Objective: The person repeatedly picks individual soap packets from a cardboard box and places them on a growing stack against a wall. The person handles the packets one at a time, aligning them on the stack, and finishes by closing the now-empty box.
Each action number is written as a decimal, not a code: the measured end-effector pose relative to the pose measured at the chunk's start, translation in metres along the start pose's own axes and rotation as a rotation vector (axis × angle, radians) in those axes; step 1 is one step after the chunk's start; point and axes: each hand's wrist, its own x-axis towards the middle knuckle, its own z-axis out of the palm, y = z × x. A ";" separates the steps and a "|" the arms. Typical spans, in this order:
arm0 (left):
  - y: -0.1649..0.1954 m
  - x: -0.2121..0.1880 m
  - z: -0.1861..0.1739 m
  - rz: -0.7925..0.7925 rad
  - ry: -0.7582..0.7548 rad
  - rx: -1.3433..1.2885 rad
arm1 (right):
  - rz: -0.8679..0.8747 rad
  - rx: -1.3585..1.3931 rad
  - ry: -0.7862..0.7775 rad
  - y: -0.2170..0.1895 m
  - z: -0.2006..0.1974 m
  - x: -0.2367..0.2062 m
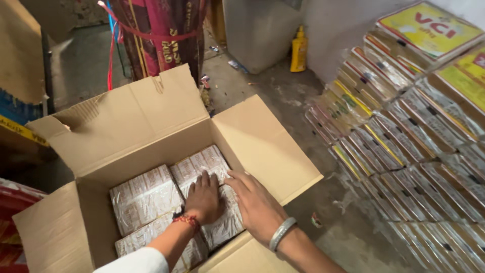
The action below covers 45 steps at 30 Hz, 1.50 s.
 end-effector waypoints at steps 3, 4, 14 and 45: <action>-0.024 0.029 -0.001 -0.080 0.160 0.016 | 0.024 -0.011 -0.041 0.002 0.001 0.002; -0.035 0.039 -0.008 -0.121 0.132 0.073 | 0.048 0.008 -0.037 0.002 0.001 0.003; -0.061 0.034 -0.075 -0.065 -0.041 -0.008 | 0.081 -0.005 0.019 -0.003 0.012 0.011; -0.020 0.035 -0.083 -0.194 0.220 0.026 | 0.081 -0.065 0.120 -0.006 0.022 0.015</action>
